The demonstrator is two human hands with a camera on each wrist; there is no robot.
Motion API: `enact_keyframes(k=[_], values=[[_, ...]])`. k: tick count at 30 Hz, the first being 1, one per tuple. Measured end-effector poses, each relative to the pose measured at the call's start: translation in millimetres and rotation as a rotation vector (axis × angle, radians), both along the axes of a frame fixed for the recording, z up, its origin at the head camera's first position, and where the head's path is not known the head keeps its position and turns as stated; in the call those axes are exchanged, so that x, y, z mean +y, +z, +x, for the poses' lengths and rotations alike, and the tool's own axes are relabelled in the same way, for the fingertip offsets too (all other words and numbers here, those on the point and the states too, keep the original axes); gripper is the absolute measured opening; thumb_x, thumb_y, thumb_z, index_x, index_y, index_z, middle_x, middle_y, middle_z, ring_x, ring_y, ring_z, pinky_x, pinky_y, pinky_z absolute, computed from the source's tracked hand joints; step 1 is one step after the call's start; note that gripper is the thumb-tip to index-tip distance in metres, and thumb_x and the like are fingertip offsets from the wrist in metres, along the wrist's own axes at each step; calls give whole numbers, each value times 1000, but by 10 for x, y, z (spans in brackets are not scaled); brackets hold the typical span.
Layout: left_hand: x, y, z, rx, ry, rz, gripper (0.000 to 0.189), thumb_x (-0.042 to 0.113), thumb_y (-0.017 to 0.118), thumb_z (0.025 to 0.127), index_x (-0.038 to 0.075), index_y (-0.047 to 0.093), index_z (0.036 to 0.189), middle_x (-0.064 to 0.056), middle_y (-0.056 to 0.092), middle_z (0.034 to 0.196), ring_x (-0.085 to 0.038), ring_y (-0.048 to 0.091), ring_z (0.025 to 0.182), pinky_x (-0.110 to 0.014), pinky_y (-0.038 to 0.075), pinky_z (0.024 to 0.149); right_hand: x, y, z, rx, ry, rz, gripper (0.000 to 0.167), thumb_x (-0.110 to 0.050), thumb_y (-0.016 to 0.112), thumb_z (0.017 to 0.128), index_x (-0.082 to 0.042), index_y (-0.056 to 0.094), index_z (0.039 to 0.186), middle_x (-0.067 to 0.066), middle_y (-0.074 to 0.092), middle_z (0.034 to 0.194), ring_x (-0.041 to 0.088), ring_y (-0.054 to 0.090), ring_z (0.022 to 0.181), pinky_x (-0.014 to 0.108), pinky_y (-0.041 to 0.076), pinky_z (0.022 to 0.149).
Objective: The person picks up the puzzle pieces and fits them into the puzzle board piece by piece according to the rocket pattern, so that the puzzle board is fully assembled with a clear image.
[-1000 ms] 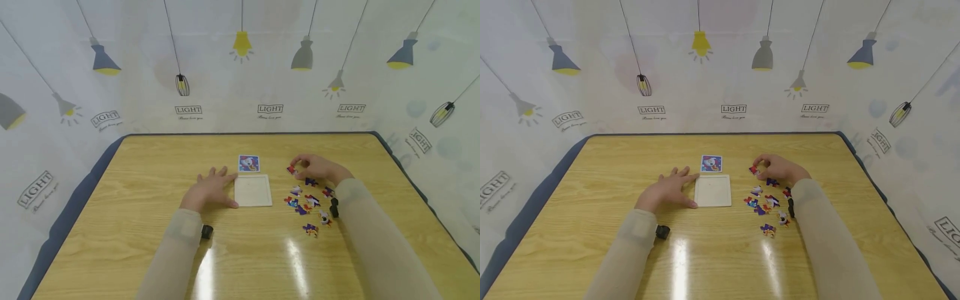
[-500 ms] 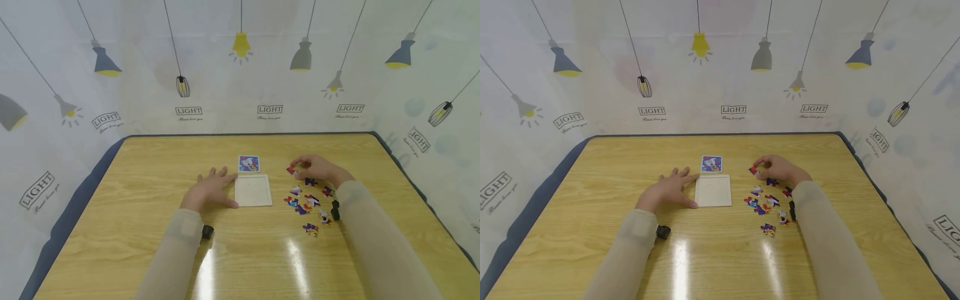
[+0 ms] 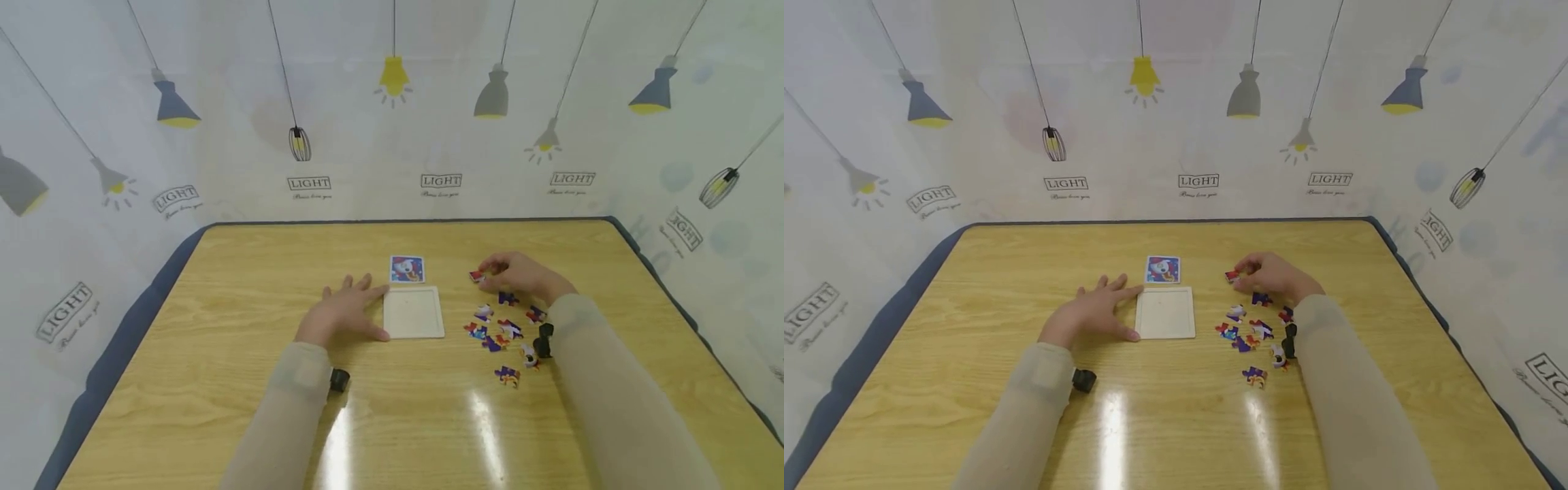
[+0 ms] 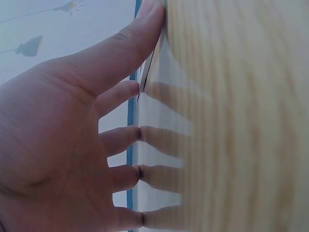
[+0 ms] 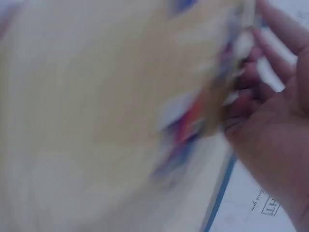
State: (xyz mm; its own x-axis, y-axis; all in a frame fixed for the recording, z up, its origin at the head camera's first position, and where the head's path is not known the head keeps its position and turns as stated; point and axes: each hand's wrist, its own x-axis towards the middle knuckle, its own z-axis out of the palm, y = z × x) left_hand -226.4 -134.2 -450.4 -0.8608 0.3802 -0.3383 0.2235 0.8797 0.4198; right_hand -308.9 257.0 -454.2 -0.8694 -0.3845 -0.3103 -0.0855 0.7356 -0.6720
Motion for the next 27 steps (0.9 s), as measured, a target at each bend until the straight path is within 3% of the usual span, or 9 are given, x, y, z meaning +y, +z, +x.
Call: enact_keyframes(k=[5, 11, 20, 27], values=[[24, -50, 28, -12, -5, 3, 106, 60, 84, 83, 36, 28, 169, -11, 4, 181, -48, -5, 166, -80, -5, 126, -167, 212, 29, 57, -78, -23, 57, -36, 74, 100, -6, 59, 146, 19, 64, 135, 35, 60, 123, 54, 51, 109], [23, -50, 33, -4, -13, -4, 104, 59, 84, 84, 35, 29, 169, -12, 5, 181, -48, -4, 166, -81, -5, 125, -686, 408, 188, 96, -129, -108, 54, -35, 76, 99, -9, 62, 145, 13, 66, 120, 30, 61, 109, 44, 52, 97], [11, 21, 11, -6, 4, -2, 101, 59, 83, 86, 36, 30, 169, -10, 5, 181, -47, -4, 166, -80, -4, 126, -1431, 215, 520, 25, -152, -173, 44, -26, 81, 96, -9, 68, 135, 9, 66, 104, 19, 58, 83, 27, 50, 67], [19, 59, -12, -10, -5, -27, 100, 59, 82, 87, 38, 29, 169, -11, 5, 181, -48, -4, 166, -81, -2, 126, -1709, 95, 620, 7, -229, -160, 50, -22, 83, 94, -7, 64, 138, 8, 67, 102, 17, 60, 77, 24, 51, 62]])
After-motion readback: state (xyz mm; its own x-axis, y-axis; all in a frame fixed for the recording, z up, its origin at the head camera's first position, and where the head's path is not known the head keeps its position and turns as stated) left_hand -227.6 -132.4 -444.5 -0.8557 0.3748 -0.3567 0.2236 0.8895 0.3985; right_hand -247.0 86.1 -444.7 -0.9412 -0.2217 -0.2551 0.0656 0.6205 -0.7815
